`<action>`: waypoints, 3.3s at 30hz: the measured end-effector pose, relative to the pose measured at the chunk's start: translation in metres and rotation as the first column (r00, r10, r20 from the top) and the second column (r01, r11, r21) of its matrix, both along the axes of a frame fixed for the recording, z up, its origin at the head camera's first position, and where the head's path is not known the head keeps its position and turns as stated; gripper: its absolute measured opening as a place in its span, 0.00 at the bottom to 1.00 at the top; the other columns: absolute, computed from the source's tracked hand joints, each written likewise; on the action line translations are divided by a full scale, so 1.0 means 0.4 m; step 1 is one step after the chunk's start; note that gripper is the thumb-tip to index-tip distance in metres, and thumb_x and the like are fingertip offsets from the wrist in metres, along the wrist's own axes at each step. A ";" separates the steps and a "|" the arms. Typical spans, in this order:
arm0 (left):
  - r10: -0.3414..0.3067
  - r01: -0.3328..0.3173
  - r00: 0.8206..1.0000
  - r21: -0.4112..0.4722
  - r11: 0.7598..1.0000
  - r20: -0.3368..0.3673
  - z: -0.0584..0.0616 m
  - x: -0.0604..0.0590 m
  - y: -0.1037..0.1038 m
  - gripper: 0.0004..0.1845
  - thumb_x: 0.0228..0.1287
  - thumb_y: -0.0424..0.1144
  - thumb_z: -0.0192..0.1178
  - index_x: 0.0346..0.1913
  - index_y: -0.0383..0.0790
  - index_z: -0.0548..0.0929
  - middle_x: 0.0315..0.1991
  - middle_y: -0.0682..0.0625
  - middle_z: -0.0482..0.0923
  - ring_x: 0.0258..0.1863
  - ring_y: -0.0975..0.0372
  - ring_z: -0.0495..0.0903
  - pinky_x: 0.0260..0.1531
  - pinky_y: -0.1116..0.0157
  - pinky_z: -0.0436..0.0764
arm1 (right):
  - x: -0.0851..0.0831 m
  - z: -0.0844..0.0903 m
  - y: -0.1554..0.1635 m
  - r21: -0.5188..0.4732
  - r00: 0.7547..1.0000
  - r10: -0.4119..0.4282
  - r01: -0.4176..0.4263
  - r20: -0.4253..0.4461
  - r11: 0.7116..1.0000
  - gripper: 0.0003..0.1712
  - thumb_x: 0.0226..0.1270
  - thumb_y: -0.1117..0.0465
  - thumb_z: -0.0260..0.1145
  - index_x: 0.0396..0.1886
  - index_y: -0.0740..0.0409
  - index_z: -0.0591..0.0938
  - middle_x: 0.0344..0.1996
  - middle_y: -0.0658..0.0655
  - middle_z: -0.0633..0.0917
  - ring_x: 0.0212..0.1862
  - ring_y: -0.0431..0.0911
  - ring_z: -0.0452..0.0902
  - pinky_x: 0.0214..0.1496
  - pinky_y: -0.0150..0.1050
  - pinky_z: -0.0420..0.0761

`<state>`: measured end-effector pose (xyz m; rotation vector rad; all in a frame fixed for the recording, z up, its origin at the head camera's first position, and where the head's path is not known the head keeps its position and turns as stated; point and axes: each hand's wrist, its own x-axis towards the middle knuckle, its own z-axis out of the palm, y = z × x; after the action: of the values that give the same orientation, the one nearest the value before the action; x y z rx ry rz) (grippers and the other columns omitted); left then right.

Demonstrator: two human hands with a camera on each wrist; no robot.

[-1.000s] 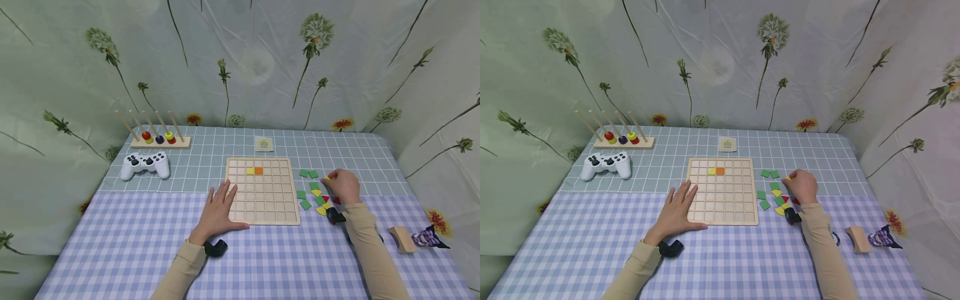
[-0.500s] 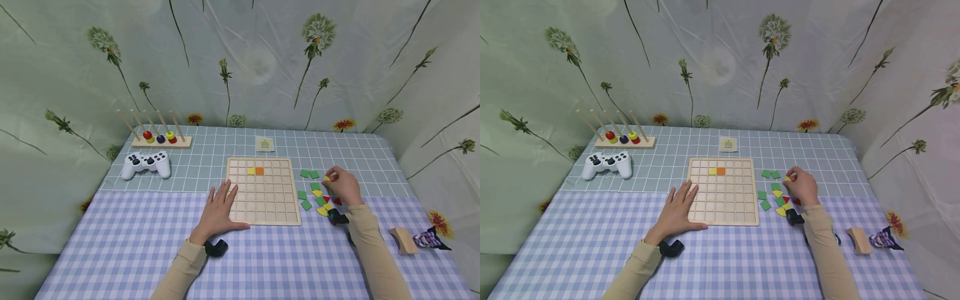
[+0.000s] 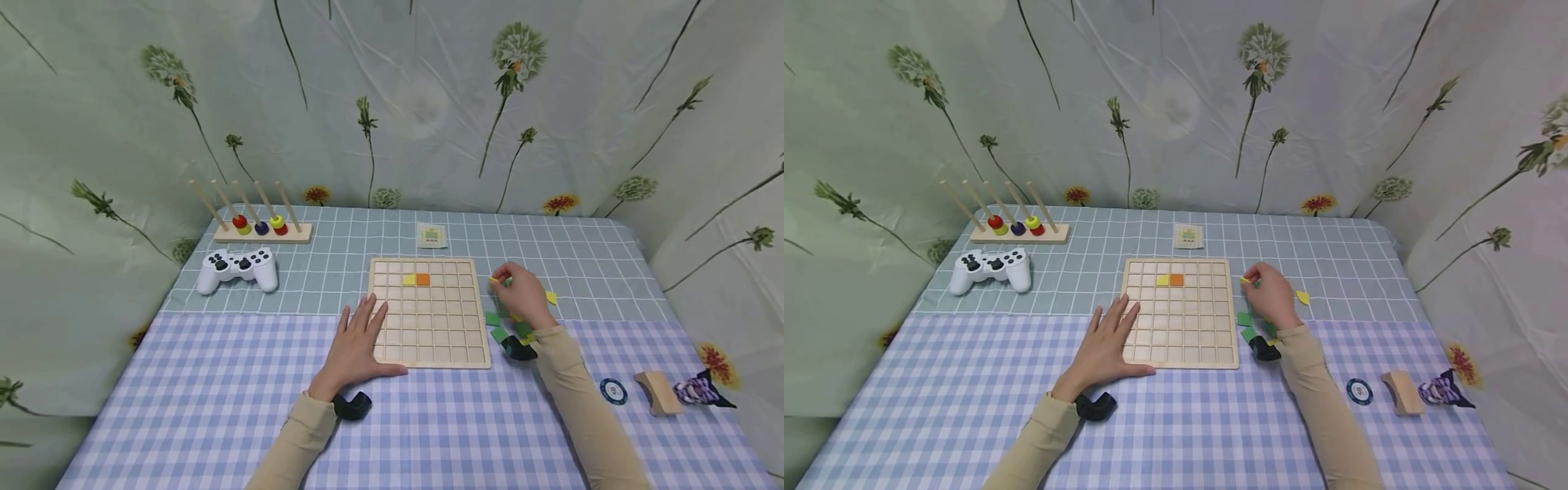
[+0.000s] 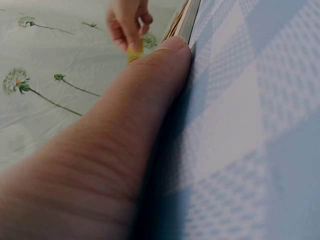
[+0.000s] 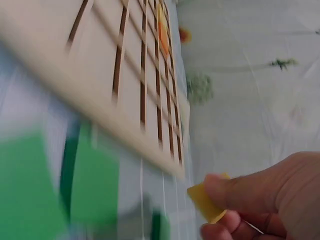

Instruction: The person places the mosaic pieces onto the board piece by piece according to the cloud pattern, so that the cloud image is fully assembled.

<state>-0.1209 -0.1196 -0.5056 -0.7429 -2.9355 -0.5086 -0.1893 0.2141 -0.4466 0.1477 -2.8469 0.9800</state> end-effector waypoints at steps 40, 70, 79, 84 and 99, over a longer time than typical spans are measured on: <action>0.016 -0.015 1.000 -0.023 1.000 0.025 0.005 -0.002 0.004 0.65 0.38 0.80 0.57 0.75 0.41 0.51 0.75 0.41 0.42 0.73 0.52 0.40 0.68 0.50 0.36 | -0.076 -0.056 -0.198 -0.022 0.993 0.106 -0.105 0.045 0.994 0.07 0.61 0.60 0.69 0.35 0.59 0.87 0.27 0.53 0.83 0.30 0.47 0.77 0.33 0.42 0.75; 0.007 -0.007 1.000 -0.002 1.000 -0.008 0.001 -0.005 -0.007 0.65 0.38 0.79 0.57 0.75 0.42 0.51 0.75 0.41 0.43 0.73 0.52 0.40 0.68 0.50 0.36 | 0.087 0.010 0.121 0.163 0.954 -0.046 -0.002 0.295 0.987 0.20 0.54 0.49 0.73 0.33 0.63 0.81 0.24 0.52 0.77 0.27 0.47 0.70 0.26 0.38 0.65; -0.001 0.001 1.000 0.012 1.000 -0.009 -0.006 -0.005 -0.002 0.66 0.38 0.81 0.55 0.75 0.41 0.52 0.75 0.41 0.43 0.73 0.52 0.40 0.68 0.50 0.37 | 0.097 -0.003 0.116 0.190 0.958 -0.076 0.023 0.276 0.981 0.19 0.53 0.52 0.74 0.34 0.63 0.83 0.26 0.54 0.79 0.28 0.47 0.70 0.26 0.37 0.67; -0.007 0.008 1.000 0.023 1.000 -0.028 -0.006 -0.006 -0.004 0.65 0.38 0.80 0.56 0.74 0.40 0.54 0.74 0.40 0.44 0.73 0.51 0.42 0.68 0.48 0.38 | 0.097 -0.010 0.106 0.165 0.966 -0.059 0.017 0.253 0.986 0.16 0.53 0.55 0.74 0.31 0.61 0.79 0.25 0.53 0.78 0.27 0.48 0.70 0.27 0.38 0.66; 0.012 -0.012 1.000 -0.023 1.000 0.010 0.003 -0.003 -0.003 0.65 0.38 0.79 0.58 0.75 0.42 0.51 0.75 0.42 0.42 0.73 0.53 0.39 0.68 0.50 0.36 | 0.095 -0.010 0.048 -0.040 0.996 0.023 -0.020 0.084 0.999 0.12 0.58 0.57 0.72 0.32 0.60 0.79 0.26 0.54 0.81 0.23 0.46 0.67 0.23 0.37 0.65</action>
<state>-0.1219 -0.1210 -0.5045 -0.7268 -2.9579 -0.4793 -0.1515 0.2331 -0.4506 0.1361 -2.9059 1.0698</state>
